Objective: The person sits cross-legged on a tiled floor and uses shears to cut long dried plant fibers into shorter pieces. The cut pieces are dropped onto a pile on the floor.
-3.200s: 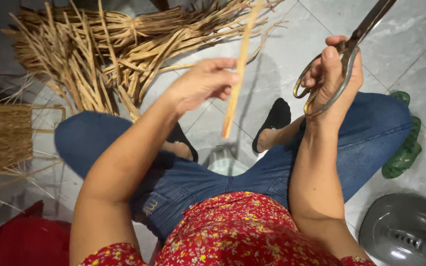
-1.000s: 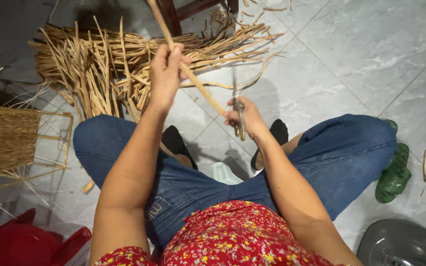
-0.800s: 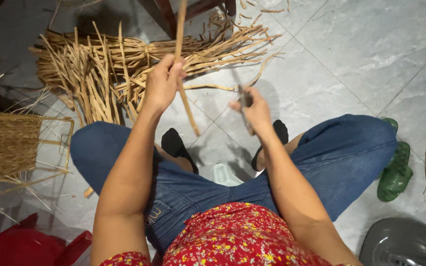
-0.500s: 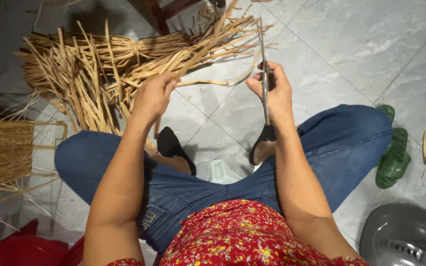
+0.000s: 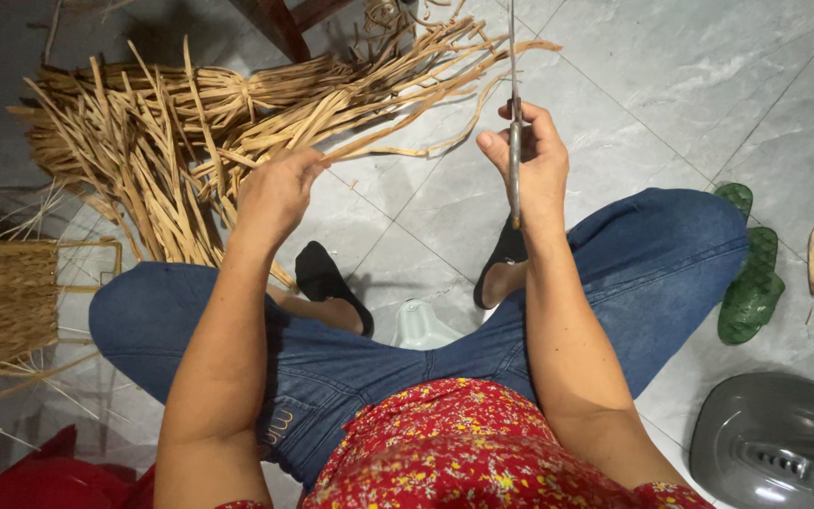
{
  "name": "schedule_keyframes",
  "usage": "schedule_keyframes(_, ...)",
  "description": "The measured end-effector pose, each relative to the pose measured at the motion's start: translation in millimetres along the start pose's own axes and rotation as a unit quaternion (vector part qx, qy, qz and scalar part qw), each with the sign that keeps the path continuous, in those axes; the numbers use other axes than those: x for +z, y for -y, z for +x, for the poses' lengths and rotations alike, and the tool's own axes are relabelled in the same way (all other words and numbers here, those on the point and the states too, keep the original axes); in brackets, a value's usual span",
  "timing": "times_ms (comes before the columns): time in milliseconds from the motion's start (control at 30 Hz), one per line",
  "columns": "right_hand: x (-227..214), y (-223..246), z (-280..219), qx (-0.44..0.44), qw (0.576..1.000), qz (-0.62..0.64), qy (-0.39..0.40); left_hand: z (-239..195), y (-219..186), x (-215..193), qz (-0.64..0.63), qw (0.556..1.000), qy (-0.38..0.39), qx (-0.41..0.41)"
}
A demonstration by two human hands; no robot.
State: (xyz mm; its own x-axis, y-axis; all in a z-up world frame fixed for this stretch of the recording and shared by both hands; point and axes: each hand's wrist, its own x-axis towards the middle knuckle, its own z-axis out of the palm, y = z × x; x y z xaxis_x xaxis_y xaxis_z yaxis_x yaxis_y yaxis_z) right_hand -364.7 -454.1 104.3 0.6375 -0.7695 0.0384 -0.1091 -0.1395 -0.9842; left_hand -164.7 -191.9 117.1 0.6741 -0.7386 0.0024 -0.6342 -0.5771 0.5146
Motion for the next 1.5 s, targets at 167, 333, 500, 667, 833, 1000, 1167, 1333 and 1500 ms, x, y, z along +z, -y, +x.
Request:
schedule_keyframes(167, 6, 3, -1, -0.046, 0.998, -0.023, -0.022, -2, 5, -2, 0.010, 1.000, 0.003, -0.017)
schedule_keyframes(333, 3, 6, -3, -0.043, 0.988, -0.129, -0.079, -5, 8, -4, 0.006, 1.000, -0.004, -0.023)
schedule_keyframes(500, 1, 3, 0, -0.025, 0.998, -0.027, -0.047, -6, 9, -6, 0.020, 0.999, -0.003, -0.041)
schedule_keyframes(667, 3, 2, -1, -0.042, 0.998, -0.025, -0.033, -9, 12, -6, 0.041, 0.998, -0.014, -0.041)
schedule_keyframes(833, 2, 8, -2, 0.086, 0.987, 0.135, -0.029, -10, 41, 1, 0.046, 0.995, -0.010, -0.092)
schedule_keyframes(1000, 4, 11, -3, 0.051, 0.986, 0.157, -0.003, -6, 123, -14, 0.033, 0.978, -0.140, -0.151)
schedule_keyframes(1167, 10, 13, -3, 0.046, 0.988, 0.147, 0.013, -22, 240, -21, 0.129, 0.923, -0.212, -0.295)
schedule_keyframes(1333, 17, 11, -2, 0.054, 0.989, 0.136, 0.029, -56, 351, 13, 0.247, 0.854, -0.189, -0.418)
schedule_keyframes(1500, 24, 6, -2, 0.084, 0.987, 0.133, 0.028, -40, 369, 62, 0.315, 0.887, -0.262, -0.213)
